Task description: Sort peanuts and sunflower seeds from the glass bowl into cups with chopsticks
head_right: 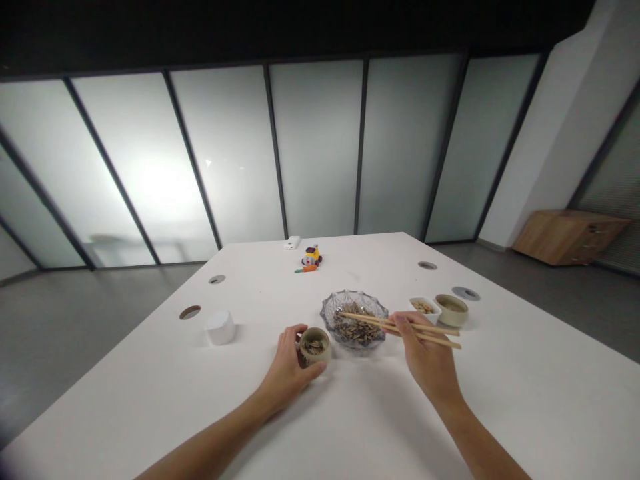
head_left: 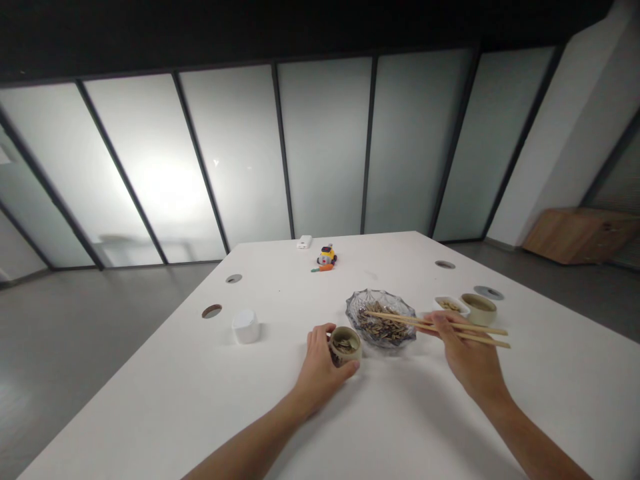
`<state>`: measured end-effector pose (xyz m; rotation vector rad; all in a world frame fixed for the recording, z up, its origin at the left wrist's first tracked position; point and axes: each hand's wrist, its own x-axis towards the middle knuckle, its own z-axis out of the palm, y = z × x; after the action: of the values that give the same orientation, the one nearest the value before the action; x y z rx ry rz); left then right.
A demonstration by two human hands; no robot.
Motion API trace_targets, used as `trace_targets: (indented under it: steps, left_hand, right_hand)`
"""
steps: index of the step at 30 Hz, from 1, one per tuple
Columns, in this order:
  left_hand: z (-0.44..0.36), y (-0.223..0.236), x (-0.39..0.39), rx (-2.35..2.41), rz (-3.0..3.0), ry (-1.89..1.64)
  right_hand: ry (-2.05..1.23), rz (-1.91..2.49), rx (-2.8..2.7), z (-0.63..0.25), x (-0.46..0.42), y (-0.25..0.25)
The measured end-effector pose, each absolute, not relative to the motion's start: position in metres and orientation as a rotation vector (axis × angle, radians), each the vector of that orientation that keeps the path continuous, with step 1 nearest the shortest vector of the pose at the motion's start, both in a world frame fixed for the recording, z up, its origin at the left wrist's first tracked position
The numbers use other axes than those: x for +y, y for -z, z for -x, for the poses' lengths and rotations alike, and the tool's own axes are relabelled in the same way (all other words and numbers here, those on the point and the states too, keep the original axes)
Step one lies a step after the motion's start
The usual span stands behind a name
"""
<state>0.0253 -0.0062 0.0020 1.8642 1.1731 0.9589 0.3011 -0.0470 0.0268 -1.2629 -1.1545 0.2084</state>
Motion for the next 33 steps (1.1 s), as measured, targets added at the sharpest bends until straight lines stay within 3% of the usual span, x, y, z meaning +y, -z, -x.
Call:
trace_targets:
  steps: [4,19,33]
  left_hand:
    - [-0.025,-0.003,-0.007,1.172,-1.852,-0.971]
    - [-0.026,0.002,-0.003,1.183,-1.877,-0.952]
    - [-0.022,0.005,0.0,1.149,-1.943,-0.953]
  right_hand:
    - [0.02,1.325,-1.388,-0.299,-0.048,-0.027]
    - [-0.119,1.199,-1.501,-0.294,-0.045,-0.016]
    - [-0.027,1.224,-1.505,-0.291,-0.037,-0.009]
